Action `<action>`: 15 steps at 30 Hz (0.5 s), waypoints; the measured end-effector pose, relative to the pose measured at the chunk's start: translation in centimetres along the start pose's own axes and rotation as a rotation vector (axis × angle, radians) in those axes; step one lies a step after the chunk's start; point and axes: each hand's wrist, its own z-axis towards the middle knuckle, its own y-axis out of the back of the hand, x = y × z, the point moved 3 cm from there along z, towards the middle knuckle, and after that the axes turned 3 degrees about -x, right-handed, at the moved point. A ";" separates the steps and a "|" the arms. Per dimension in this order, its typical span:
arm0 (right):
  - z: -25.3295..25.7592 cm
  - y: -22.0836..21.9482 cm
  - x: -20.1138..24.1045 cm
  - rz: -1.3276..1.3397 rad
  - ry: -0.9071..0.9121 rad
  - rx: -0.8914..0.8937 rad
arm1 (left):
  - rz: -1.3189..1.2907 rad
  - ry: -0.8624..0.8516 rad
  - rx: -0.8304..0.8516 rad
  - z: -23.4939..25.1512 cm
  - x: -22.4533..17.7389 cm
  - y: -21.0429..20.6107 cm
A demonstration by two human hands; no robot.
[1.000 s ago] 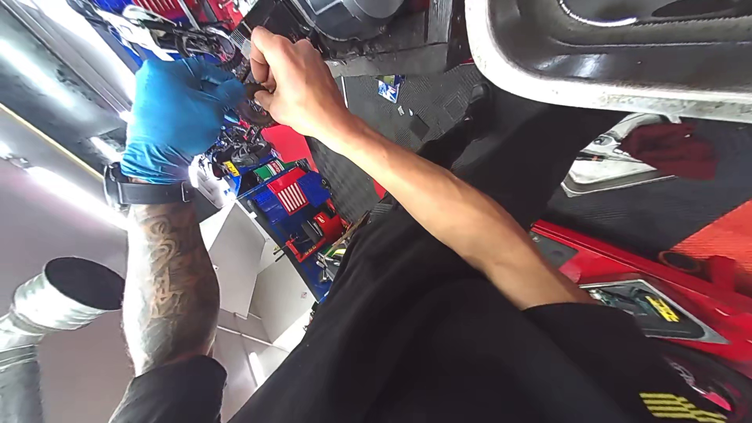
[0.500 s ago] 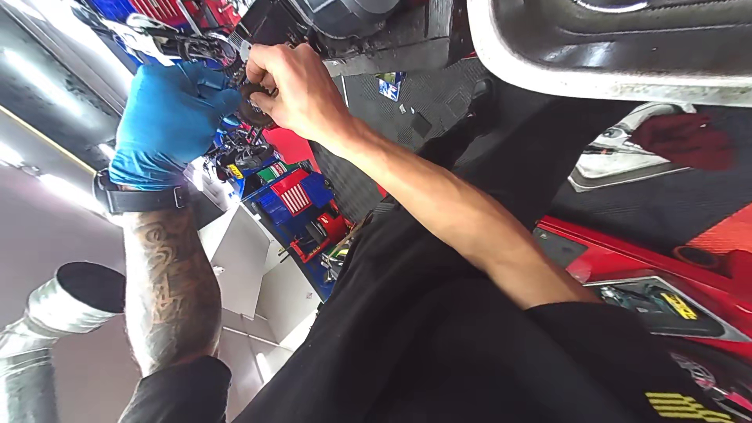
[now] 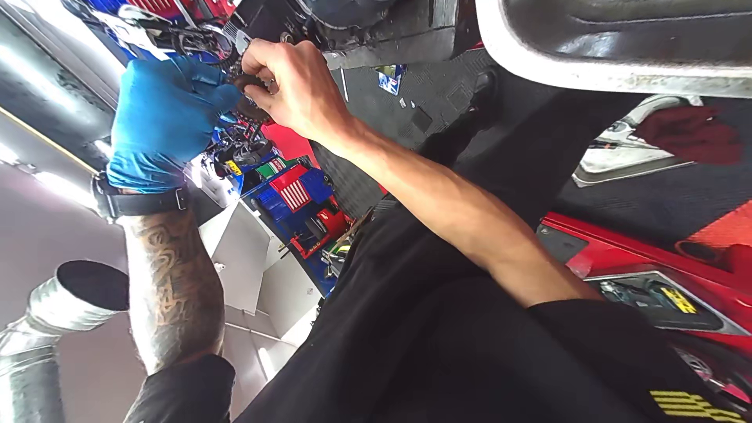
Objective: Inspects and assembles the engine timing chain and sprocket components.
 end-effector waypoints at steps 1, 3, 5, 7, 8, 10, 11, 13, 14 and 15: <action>0.0 -0.1 0.0 0.006 0.001 -0.008 | -0.010 0.006 -0.004 -0.1 0.0 0.0; -0.1 -0.3 0.0 0.021 0.007 -0.034 | -0.025 0.022 -0.016 -0.3 0.0 -0.1; -0.1 -0.4 0.1 0.030 0.004 -0.043 | -0.040 0.000 -0.027 -0.2 0.6 -0.2; 0.0 -0.6 0.0 0.023 0.016 -0.052 | -0.070 -0.072 -0.033 0.8 2.8 -0.6; 0.0 -0.5 -0.1 0.019 0.020 -0.054 | -0.085 -0.076 -0.030 1.2 3.5 -0.7; 0.1 -0.3 0.0 0.008 0.018 -0.027 | -0.126 -0.029 -0.001 0.9 3.2 -0.7; 0.1 -0.2 -0.1 0.001 0.017 -0.015 | -0.147 -0.033 -0.001 1.1 3.7 -0.8; 0.2 -0.1 -0.3 -0.004 0.014 0.001 | -0.201 -0.071 0.009 1.5 4.6 -1.1; 0.1 0.0 -0.4 0.000 0.011 0.009 | -0.217 -0.074 0.023 1.4 4.9 -1.2; 0.1 0.0 -0.5 0.013 0.014 0.017 | -0.224 -0.068 0.032 1.4 5.1 -1.2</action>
